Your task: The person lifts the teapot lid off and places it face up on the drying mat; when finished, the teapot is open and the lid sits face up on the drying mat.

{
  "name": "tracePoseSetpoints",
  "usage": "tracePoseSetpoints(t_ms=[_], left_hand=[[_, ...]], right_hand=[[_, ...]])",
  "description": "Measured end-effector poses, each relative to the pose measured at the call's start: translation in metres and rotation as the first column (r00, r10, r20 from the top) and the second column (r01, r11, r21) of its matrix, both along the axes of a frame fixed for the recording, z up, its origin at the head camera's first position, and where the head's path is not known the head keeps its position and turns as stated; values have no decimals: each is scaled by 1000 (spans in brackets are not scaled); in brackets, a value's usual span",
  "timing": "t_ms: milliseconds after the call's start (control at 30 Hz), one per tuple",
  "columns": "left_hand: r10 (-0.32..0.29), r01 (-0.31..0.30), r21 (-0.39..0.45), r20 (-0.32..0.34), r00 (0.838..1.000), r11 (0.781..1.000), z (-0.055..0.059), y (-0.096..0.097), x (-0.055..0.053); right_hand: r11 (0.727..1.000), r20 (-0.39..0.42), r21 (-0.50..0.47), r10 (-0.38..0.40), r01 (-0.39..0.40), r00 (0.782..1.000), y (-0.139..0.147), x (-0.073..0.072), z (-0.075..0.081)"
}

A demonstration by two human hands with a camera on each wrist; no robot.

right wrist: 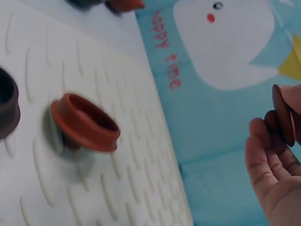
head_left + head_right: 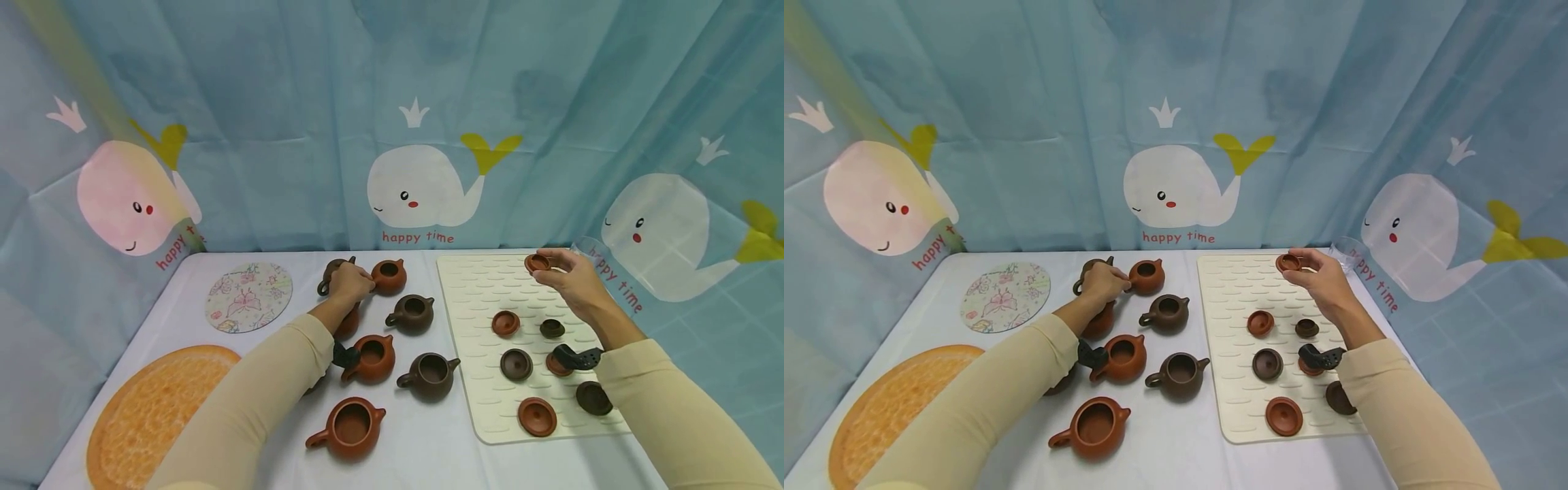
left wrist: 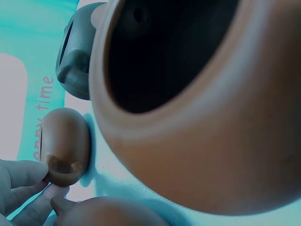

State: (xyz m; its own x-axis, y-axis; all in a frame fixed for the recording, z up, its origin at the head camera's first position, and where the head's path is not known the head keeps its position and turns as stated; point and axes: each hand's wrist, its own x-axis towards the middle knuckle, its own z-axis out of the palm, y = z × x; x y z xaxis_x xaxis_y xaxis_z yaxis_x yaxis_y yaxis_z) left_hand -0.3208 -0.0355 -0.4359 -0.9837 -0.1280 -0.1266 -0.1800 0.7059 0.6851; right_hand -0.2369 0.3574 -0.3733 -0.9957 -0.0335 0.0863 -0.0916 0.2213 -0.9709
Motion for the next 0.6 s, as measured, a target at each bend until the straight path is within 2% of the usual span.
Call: tracePoseSetpoints(t_ms=[167, 300, 433, 600], left_hand=[[-3, 3, 3, 4, 1000, 1000, 0, 0, 0], [-4, 4, 7, 8, 1000, 1000, 0, 0, 1], [-3, 3, 10, 8, 1000, 1000, 0, 0, 1], [-3, 3, 14, 0, 1000, 1000, 0, 0, 0]], right_hand=[[992, 73, 110, -69, 61, 995, 11, -2, -13], [984, 112, 153, -114, 97, 987, 18, -6, -25], [979, 143, 178, -127, 101, 982, 23, -11, -34], [961, 185, 258, -147, 96, 972, 25, -16, -43]])
